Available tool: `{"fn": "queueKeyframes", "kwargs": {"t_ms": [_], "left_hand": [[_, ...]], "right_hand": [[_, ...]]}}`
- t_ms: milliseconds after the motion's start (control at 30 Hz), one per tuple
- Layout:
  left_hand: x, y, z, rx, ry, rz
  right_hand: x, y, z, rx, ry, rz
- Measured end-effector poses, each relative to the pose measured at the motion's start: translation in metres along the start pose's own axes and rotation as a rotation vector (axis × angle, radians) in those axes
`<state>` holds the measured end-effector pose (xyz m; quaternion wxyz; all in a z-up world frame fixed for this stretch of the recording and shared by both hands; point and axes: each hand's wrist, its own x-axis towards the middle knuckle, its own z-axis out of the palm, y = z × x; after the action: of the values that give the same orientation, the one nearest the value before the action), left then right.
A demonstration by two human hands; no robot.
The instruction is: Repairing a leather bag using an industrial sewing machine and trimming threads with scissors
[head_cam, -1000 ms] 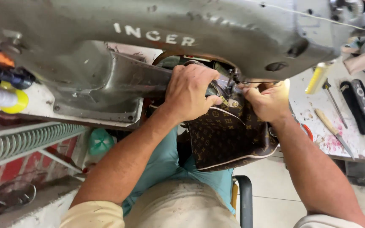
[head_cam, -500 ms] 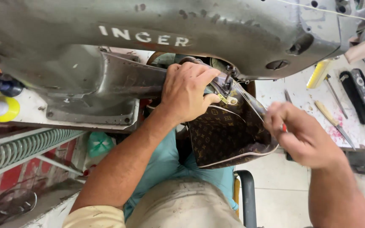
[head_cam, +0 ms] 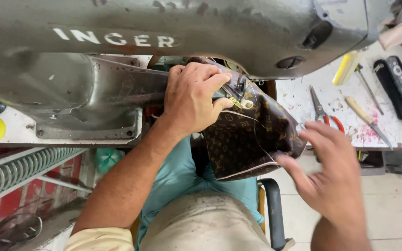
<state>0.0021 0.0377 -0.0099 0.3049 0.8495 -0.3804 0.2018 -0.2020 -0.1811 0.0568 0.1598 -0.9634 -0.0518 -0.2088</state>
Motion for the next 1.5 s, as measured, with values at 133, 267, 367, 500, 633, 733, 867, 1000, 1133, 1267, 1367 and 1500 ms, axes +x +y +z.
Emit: {"fn": "queueKeyframes", "kwargs": {"t_ms": [133, 267, 367, 500, 633, 733, 867, 1000, 1133, 1267, 1367, 1500], "left_hand": [[0.001, 0.004, 0.003, 0.018, 0.016, 0.004], [0.008, 0.002, 0.003, 0.034, 0.032, 0.011], [0.011, 0.003, 0.005, -0.003, 0.02, -0.016], [0.017, 0.009, 0.008, -0.017, 0.019, -0.066], [0.022, 0.012, 0.01, -0.001, 0.017, -0.117], [0.021, 0.009, 0.017, 0.0, 0.001, -0.131], [0.022, 0.012, 0.017, -0.022, -0.015, -0.137], [0.024, 0.017, 0.011, -0.042, 0.001, -0.136], [0.023, 0.011, 0.005, -0.018, -0.007, -0.094], [0.026, 0.001, 0.013, -0.107, -0.06, -0.111], [0.027, -0.004, 0.022, -0.082, -0.048, -0.112], [0.036, 0.001, 0.016, -0.063, -0.054, -0.114]], "right_hand": [[0.041, -0.002, 0.032, -0.123, -0.148, 0.077], [0.071, 0.008, 0.053, -0.147, -0.236, 0.218], [0.077, 0.043, 0.072, -0.166, -0.158, 0.192], [0.097, 0.056, 0.068, -0.167, -0.058, 0.159], [0.103, 0.069, 0.068, -0.212, 0.002, 0.071], [0.107, 0.066, 0.066, -0.165, 0.016, -0.141], [0.103, 0.069, 0.073, 0.01, 0.017, -0.333], [0.097, 0.08, 0.093, 0.024, 0.075, -0.351], [0.095, 0.085, 0.102, 0.075, 0.068, -0.317], [0.099, 0.081, 0.097, 0.097, 0.054, -0.315], [0.099, 0.084, 0.098, 0.094, 0.047, -0.317], [0.105, 0.077, 0.092, 0.112, 0.057, -0.36]]}}
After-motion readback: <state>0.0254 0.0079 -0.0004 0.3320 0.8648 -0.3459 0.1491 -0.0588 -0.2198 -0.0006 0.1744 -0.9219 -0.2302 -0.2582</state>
